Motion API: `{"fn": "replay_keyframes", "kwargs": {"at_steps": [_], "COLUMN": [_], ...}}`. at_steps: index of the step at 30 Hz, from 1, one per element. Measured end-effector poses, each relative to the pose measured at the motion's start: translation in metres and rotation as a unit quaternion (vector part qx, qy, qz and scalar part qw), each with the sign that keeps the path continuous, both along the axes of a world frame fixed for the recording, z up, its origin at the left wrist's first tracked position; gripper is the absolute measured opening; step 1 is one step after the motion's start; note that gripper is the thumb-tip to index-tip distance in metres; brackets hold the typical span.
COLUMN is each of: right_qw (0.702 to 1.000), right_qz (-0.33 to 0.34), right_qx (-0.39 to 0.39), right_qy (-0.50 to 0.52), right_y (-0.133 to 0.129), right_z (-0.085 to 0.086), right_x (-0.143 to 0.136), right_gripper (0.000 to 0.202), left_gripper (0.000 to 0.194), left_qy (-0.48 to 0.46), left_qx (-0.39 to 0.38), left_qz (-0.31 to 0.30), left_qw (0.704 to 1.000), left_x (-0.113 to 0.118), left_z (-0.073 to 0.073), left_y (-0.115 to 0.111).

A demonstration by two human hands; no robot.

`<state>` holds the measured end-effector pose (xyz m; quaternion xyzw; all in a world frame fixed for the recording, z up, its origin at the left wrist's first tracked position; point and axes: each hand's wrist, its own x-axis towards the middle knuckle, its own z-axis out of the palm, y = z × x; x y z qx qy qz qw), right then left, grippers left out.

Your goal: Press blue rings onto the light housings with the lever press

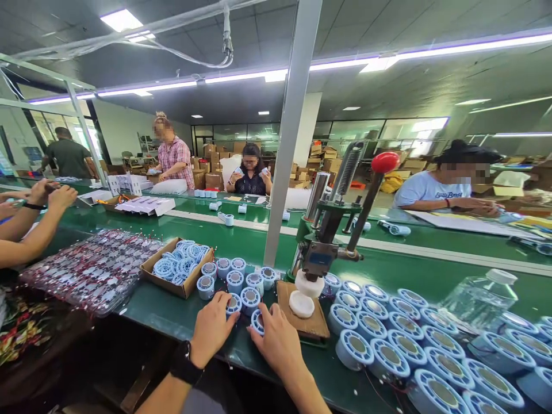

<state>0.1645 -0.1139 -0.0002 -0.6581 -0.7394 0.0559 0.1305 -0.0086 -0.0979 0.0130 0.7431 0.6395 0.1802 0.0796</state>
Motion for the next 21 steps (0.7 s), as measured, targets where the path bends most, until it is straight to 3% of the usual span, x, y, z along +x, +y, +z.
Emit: {"fn": "replay_keyframes", "kwargs": {"at_steps": [7,13,18,21], "right_qw": [0.994,0.997,0.985,0.980], "right_qz": [0.082,0.050,0.127,0.168], "right_qx": [-0.001,0.031,0.115,0.108], "right_qy": [0.072,0.051,0.032,0.010], "right_y": [0.005,0.020,0.032,0.031], "right_z": [-0.004,-0.016,-0.042,-0.044], "right_x": [0.001,0.002,0.019,0.028], "right_gripper": [0.063,0.037,0.032,0.034], "left_gripper": [0.028,0.025,0.024,0.025], "left_qy": [-0.033,-0.062,-0.066,-0.064], "left_qx": [-0.007,0.000,-0.004,-0.007], "left_qz": [-0.016,-0.047,-0.031,-0.024], "left_qw": [0.999,0.997,0.997,0.998], "left_x": [-0.002,-0.002,-0.001,-0.001], "left_z": [-0.003,0.006,0.006,0.006], "left_y": [0.000,-0.005,-0.010,-0.014]}}
